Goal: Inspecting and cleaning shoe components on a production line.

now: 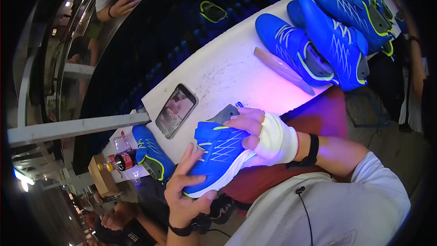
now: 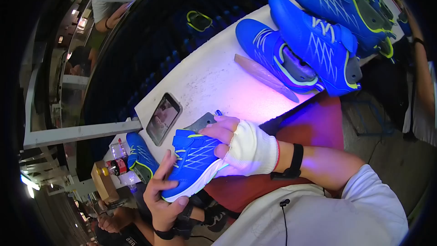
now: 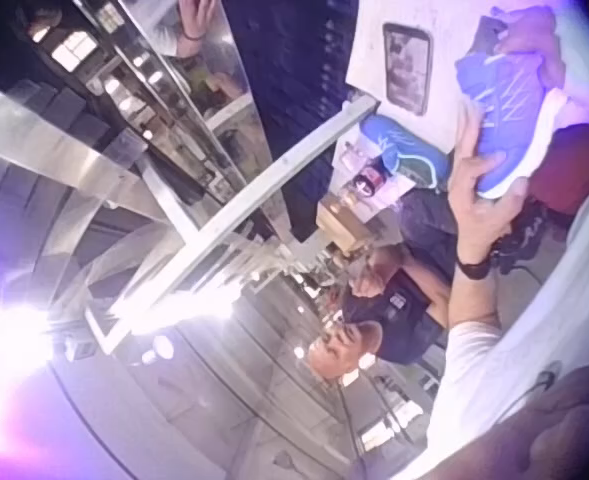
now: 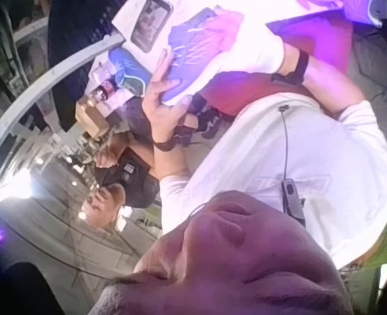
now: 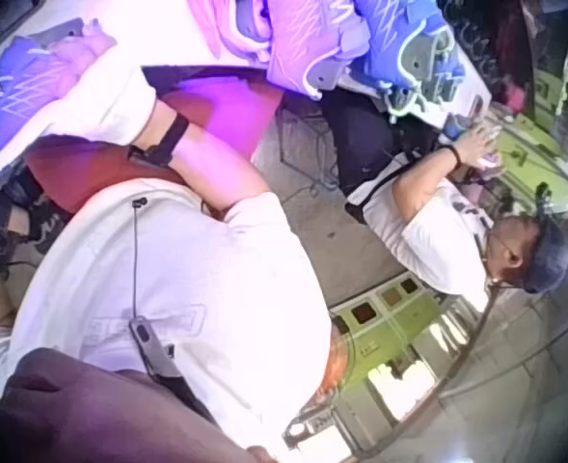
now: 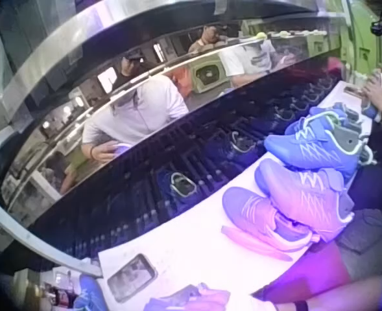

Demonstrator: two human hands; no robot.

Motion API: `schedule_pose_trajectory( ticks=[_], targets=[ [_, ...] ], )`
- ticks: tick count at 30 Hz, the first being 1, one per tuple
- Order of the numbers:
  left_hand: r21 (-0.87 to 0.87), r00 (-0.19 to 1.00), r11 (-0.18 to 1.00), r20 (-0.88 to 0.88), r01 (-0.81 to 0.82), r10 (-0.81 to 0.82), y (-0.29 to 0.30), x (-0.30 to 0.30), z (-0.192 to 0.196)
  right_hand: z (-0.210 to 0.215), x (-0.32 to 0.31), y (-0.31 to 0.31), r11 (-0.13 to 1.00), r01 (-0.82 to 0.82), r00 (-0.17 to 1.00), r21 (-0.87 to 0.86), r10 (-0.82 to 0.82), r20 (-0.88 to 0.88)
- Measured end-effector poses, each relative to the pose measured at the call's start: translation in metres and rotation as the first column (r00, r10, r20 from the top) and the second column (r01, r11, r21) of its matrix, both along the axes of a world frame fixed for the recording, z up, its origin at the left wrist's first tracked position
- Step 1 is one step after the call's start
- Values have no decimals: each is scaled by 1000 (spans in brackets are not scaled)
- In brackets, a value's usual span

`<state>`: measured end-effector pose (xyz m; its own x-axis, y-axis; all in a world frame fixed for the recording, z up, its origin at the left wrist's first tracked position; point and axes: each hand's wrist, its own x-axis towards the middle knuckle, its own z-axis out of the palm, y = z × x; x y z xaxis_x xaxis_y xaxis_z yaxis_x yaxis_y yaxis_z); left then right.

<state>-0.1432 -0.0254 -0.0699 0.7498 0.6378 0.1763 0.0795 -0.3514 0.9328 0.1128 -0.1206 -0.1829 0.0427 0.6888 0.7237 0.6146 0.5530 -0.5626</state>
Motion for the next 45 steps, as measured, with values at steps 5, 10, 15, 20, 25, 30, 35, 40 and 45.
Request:
schedule_pose_trajectory(
  ticks=[5,10,15,20,25,30,35,40,45],
  targets=[
    [7,814,996,-576,-88,76,4,14,22,-3,-16,4,999,33,996,18,-35,86],
    [259,571,965,-785,-51,240,-7,35,18,-7,-28,3,996,81,986,33,-85,145],
    [229,603,973,-780,29,165,0,33,29,-20,-32,-8,989,145,981,4,-144,133],
    [186,909,965,-405,184,-95,6,34,56,13,-3,-47,937,195,924,-290,-274,-266],
    [409,996,908,-46,92,-81,-61,91,-41,128,53,-55,945,-130,991,-299,131,-15],
    [290,979,937,109,-197,172,-82,92,-95,123,47,-64,932,-112,992,-343,87,-89],
    [131,938,971,312,-202,153,-80,112,-79,120,45,-61,938,-112,986,-327,65,-151],
    [164,928,971,358,-172,104,-87,109,-50,114,41,-62,945,-122,976,-303,58,-211],
    [102,910,988,410,-118,67,-72,114,-50,112,42,-60,942,-183,956,-280,104,-273]
  ],
)
